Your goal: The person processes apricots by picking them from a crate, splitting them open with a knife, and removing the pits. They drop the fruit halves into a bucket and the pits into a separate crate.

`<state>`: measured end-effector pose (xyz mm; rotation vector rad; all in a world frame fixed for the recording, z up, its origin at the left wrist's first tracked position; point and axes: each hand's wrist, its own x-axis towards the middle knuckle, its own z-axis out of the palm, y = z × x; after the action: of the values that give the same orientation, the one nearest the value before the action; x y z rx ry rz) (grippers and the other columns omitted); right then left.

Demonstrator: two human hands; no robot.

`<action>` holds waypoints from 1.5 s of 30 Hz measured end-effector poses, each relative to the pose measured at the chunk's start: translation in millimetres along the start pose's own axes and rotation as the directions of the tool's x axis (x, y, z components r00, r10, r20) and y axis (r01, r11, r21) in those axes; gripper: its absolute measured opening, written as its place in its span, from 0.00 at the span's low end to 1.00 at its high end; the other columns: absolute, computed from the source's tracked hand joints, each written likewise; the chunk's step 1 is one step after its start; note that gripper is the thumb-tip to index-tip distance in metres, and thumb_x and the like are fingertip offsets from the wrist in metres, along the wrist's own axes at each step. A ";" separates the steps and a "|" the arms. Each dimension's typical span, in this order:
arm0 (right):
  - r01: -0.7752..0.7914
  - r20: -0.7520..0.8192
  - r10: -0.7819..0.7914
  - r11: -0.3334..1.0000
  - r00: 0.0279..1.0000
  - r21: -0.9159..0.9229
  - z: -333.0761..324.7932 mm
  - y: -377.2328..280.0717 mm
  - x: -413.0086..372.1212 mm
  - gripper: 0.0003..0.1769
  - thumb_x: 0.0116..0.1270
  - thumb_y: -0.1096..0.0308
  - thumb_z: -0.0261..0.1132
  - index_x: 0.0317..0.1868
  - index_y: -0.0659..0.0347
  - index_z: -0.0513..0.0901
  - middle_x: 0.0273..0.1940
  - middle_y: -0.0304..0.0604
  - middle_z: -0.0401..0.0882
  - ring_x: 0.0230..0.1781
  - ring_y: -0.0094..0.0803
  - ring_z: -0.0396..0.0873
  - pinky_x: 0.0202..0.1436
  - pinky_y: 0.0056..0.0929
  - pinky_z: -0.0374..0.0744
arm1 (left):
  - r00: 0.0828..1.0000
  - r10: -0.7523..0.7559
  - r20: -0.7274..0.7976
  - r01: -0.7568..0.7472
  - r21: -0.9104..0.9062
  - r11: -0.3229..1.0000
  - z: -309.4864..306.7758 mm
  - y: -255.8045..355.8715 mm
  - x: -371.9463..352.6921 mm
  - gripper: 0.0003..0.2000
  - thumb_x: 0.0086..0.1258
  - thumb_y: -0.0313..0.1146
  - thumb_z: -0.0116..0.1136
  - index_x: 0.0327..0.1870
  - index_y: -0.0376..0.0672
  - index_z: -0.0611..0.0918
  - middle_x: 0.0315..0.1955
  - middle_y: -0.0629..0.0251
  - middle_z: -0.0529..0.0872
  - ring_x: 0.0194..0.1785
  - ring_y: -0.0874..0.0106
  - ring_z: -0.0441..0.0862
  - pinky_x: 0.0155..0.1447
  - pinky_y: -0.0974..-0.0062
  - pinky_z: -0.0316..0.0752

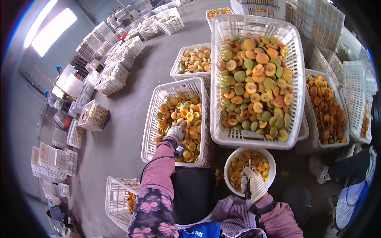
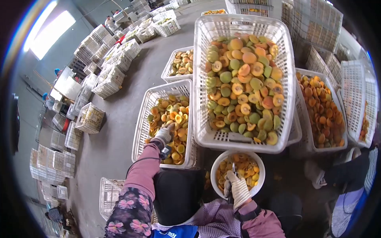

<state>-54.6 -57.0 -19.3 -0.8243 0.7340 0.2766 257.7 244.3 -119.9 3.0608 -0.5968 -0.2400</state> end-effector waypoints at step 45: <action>0.101 -0.007 -0.101 0.995 0.995 0.002 -13.6 -9.7 -38.7 0.10 0.65 0.59 0.60 0.33 0.54 0.72 0.15 0.33 0.67 0.09 0.24 0.64 0.12 0.23 0.65 | 0.970 -0.158 0.186 0.242 -0.651 0.720 61.7 6.3 -52.3 0.13 0.56 0.24 0.61 0.44 0.42 0.83 0.35 0.63 0.85 0.37 0.74 0.80 0.44 0.76 0.76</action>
<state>-84.4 -71.7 6.7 -0.8580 0.6971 0.1823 198.1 259.0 -172.9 2.3954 -0.1138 -0.5151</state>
